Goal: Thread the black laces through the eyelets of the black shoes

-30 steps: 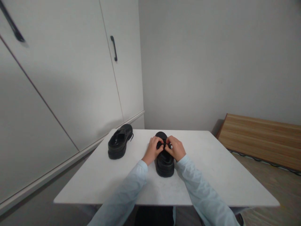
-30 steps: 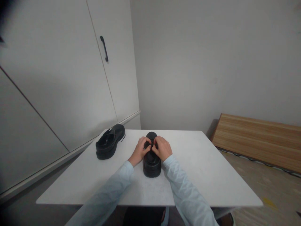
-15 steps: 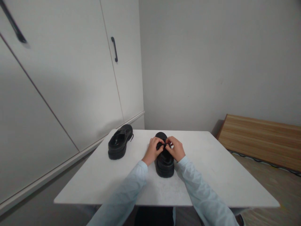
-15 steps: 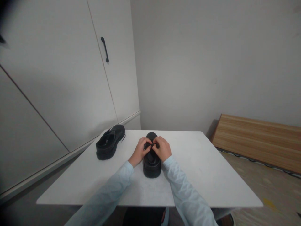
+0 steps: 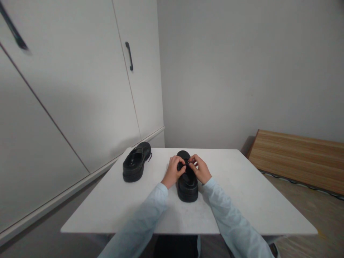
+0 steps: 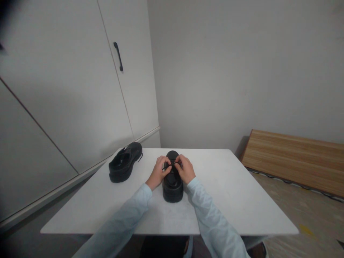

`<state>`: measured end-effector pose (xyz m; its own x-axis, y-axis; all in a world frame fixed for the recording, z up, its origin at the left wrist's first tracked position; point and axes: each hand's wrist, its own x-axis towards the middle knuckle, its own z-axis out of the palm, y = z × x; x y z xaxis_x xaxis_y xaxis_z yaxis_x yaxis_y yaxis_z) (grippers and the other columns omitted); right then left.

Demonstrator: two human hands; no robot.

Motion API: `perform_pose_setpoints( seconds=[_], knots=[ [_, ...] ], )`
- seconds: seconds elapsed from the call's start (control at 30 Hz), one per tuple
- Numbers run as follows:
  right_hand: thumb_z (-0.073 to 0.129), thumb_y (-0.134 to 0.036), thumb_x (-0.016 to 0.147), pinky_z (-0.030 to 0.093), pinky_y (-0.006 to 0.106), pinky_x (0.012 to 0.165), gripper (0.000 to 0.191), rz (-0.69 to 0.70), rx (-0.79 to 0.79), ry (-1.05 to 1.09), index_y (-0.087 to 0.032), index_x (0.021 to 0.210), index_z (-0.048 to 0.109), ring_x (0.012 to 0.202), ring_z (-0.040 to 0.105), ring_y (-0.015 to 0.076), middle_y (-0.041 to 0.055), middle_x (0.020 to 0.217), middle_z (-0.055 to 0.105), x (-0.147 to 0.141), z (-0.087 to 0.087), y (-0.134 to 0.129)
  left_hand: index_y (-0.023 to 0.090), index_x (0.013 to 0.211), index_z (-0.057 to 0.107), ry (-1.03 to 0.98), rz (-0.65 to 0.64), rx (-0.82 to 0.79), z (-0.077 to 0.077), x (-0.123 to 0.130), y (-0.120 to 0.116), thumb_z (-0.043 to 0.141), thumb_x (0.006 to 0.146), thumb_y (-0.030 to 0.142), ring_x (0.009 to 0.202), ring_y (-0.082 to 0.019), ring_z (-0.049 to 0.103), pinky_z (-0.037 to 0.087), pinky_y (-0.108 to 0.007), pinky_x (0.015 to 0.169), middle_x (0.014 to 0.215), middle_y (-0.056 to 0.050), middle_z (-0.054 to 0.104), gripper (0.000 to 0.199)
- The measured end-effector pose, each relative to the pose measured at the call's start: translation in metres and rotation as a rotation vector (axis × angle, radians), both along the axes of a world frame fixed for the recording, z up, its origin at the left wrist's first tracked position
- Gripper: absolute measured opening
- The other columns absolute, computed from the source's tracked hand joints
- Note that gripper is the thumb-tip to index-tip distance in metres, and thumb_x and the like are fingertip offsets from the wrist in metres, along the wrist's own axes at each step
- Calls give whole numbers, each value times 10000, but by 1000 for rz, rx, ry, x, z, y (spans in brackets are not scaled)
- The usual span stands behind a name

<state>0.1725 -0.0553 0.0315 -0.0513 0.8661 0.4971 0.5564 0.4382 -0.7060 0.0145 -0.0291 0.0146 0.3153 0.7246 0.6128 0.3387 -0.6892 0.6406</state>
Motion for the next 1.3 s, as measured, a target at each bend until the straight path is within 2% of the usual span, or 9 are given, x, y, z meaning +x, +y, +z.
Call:
perform_pose_setpoints(
  seconds=[0.3, 0.57, 0.77, 0.9, 1.07, 1.2, 1.3],
  knots=[
    [437, -311, 809, 448, 282, 627, 89, -73, -30, 278, -223, 798, 440, 673, 550, 151, 1, 764, 596, 0, 3, 0, 199, 754, 465, -47, -32, -52, 7, -2, -5, 525, 737, 168, 905, -202, 457, 374, -339, 840, 850, -26, 507, 69],
    [489, -346, 796, 502, 291, 617, 152, 17, -60, 679, -229, 755, 402, 649, 621, 147, -15, 692, 630, 4, 6, 3, 193, 779, 483, -196, -131, -180, 5, -3, -3, 507, 733, 139, 906, -183, 507, 380, -315, 861, 847, -27, 561, 74],
    [592, -353, 743, 524, 302, 595, 210, 38, -143, 926, -224, 782, 431, 587, 665, 161, -19, 682, 666, 14, 13, 0, 187, 768, 461, -324, -208, -277, 9, -2, -4, 472, 719, 98, 805, -148, 532, 402, -282, 804, 769, -6, 549, 102],
    [669, -313, 657, 521, 278, 553, 271, -36, -150, 1012, -221, 796, 455, 558, 660, 157, -35, 667, 656, 19, 19, -3, 189, 765, 471, -397, -201, -301, 8, -3, -3, 467, 692, 91, 772, -135, 518, 404, -260, 762, 749, 7, 524, 123],
    [723, -296, 570, 496, 252, 510, 343, -142, -124, 1080, -218, 787, 469, 508, 623, 129, -45, 672, 645, 29, 23, -4, 190, 768, 475, -531, -217, -405, 6, -6, 0, 460, 693, 125, 710, -113, 501, 395, -232, 691, 742, 23, 505, 101],
    [737, -262, 509, 445, 214, 487, 352, -319, -108, 1063, -204, 754, 490, 498, 588, 103, -51, 648, 617, 44, 21, 0, 190, 774, 480, -655, -203, -372, 3, -9, 5, 438, 747, 184, 659, -114, 471, 371, -234, 650, 683, 28, 488, 50],
    [722, -273, 517, 398, 195, 480, 328, -455, -55, 1032, -203, 759, 511, 524, 570, 96, -56, 642, 592, 53, 18, 3, 190, 764, 487, -698, -140, -338, 2, -11, 8, 411, 828, 284, 577, -114, 421, 349, -239, 615, 578, 43, 422, 137]
  ],
)
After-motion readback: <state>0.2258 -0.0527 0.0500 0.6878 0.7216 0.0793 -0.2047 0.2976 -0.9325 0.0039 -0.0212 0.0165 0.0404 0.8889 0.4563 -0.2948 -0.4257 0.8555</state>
